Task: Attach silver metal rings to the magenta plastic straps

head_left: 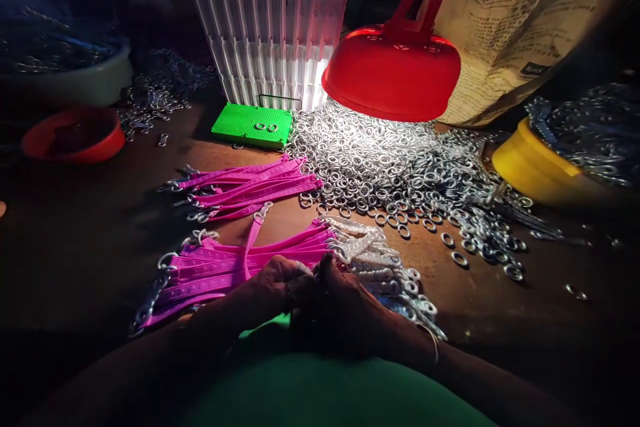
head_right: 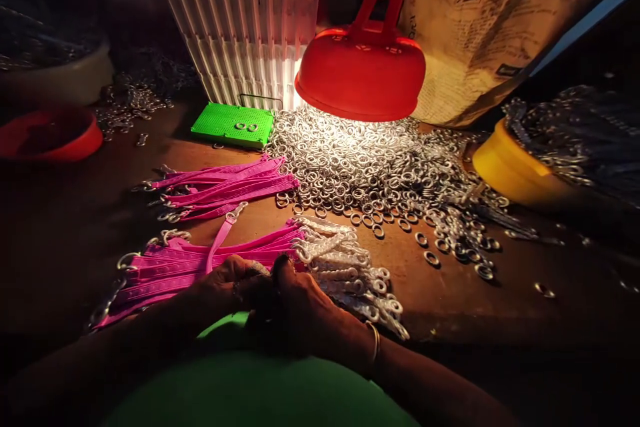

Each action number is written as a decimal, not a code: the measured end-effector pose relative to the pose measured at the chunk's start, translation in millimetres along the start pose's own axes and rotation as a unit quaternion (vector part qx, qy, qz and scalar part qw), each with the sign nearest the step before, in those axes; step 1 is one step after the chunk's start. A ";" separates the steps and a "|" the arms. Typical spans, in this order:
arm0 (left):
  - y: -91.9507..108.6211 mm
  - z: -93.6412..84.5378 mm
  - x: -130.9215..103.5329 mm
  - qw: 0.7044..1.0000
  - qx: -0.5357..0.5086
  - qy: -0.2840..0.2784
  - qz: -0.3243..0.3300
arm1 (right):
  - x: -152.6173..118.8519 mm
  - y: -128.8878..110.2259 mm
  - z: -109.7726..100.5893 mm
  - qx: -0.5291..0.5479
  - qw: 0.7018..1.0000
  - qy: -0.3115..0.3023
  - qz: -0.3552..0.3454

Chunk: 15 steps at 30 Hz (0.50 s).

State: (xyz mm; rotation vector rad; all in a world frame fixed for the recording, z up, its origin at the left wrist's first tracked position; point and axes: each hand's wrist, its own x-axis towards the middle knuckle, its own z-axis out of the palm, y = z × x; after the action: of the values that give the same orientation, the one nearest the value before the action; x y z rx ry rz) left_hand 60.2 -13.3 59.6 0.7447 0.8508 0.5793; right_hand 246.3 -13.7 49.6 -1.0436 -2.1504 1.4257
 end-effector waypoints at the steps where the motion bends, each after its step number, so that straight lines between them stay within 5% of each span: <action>1: -2.2 -1.0 1.3 1.000 -0.008 -0.002 -0.002 | 0.1 -1.0 -0.6 -0.014 1.000 -0.016 -0.004; 9: 5.0 5.8 -2.6 0.997 -0.060 0.034 -0.016 | 5.1 -10.7 -15.8 -0.129 0.989 -0.014 -0.075; 12: 27.8 -1.1 -11.0 0.995 0.078 0.061 0.017 | 2.4 -19.9 -26.9 -0.185 0.976 -0.020 -0.113; 15: 58.7 -23.0 -27.1 0.958 0.257 0.123 0.040 | 4.7 -33.0 -35.4 -0.254 0.962 0.004 -0.103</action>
State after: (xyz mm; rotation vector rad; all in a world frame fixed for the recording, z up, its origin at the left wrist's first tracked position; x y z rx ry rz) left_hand 17.2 11.2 107.1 1.2009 1.2286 0.5335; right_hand 253.4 5.0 93.8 -0.9386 -2.6005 0.7876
